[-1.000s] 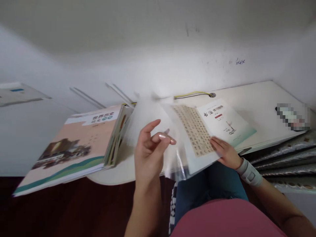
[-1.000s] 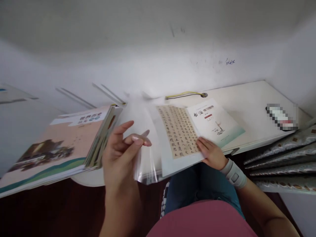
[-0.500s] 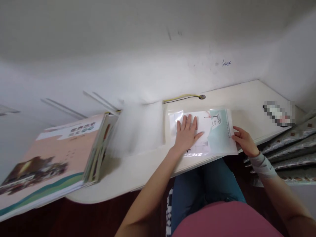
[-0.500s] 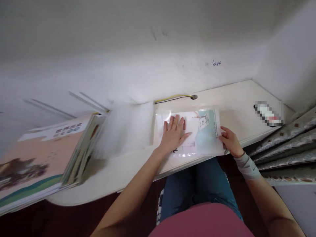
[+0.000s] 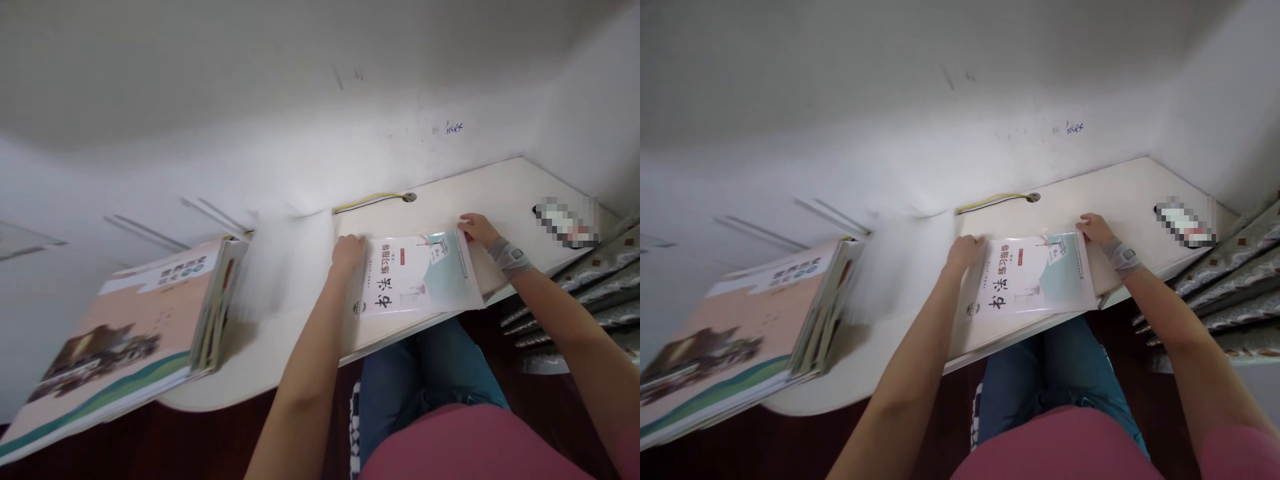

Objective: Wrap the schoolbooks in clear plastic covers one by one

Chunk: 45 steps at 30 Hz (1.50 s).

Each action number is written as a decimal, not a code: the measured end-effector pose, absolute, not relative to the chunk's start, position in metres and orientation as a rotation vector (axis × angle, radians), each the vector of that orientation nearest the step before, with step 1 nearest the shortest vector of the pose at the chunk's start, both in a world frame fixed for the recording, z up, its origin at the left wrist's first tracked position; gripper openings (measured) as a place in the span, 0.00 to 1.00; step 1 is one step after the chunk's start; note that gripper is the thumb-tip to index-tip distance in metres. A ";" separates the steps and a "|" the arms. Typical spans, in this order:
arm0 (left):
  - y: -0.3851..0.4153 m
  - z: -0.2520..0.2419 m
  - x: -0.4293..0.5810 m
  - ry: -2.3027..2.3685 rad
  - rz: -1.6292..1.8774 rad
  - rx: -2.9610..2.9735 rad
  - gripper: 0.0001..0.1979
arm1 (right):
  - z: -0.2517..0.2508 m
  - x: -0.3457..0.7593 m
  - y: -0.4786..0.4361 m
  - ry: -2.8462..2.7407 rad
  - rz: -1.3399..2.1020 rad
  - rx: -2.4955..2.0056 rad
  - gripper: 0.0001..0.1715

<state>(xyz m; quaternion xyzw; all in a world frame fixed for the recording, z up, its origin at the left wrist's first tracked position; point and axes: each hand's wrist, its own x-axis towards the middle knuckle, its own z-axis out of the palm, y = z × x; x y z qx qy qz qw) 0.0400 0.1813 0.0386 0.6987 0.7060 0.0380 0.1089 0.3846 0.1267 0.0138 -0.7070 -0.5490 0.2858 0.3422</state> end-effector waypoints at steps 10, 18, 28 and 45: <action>0.194 0.029 0.054 2.094 0.245 2.029 0.17 | 0.010 0.352 0.131 -1.783 0.173 -2.071 0.25; 0.186 0.017 0.059 2.248 0.264 2.079 0.16 | 0.009 0.330 0.164 -1.988 0.019 -2.056 0.26; 0.164 0.032 0.077 2.154 0.318 2.293 0.24 | -0.002 0.334 0.177 -2.000 -0.032 -2.027 0.26; 0.119 0.008 0.132 1.927 0.138 2.294 0.33 | 0.031 0.261 0.152 -2.299 0.003 -1.738 0.24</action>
